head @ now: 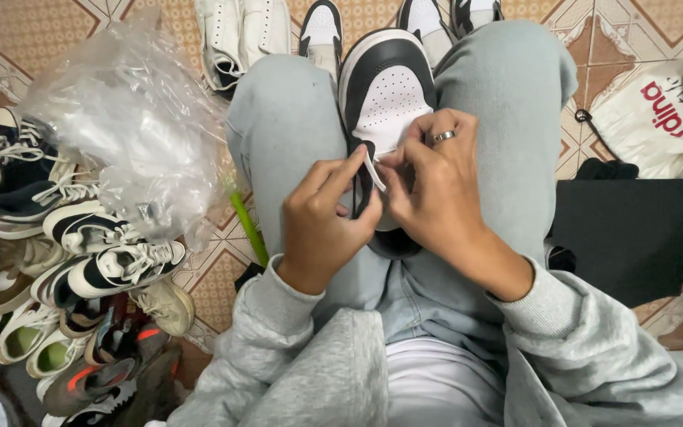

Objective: Threading shoelaces through the eyelets of a sneaker while sitting on the floor

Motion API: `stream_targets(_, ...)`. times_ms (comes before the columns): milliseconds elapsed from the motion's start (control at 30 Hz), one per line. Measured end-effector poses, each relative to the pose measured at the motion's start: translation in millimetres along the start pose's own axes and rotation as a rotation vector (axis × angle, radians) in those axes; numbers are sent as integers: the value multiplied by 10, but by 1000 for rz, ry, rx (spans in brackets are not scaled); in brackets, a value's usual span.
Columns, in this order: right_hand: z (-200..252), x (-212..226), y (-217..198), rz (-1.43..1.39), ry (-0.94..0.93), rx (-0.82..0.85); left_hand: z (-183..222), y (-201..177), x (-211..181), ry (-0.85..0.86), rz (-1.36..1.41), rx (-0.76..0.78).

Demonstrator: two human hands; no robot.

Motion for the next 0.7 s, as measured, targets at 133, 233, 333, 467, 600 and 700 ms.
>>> stream_targets(133, 146, -43, -27, 43, 27, 24, -7, -24, -6, 6, 26, 2)
stream_targets(233, 262, -100, -44, 88, 26, 29, -9, -30, -3, 13, 28, 12)
stream_targets(333, 336, -57, -77, 114, 23, 30, 5, -33, 10, 7, 30, 6)
stream_targets(467, 509, -40, -126, 133, 28, 45, 5, -40, 15, -15, 37, 12)
stream_targets(600, 600, -43, -144, 174, 39, 92, -89, -73, -12, -76, 128, 88)
stream_targets(700, 574, -45, -219, 171, 50, 99, -197, -87, -48, -68, 174, 140)
Point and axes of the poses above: each hand's wrist, its own z-axis away from the middle knuckle, its own y-axis out of the palm, x = y × z, the point moved 8 cm from there along -z, towards the middle knuckle, and after that the axes turned 6 degrees about -z, right-handed, at the moved point
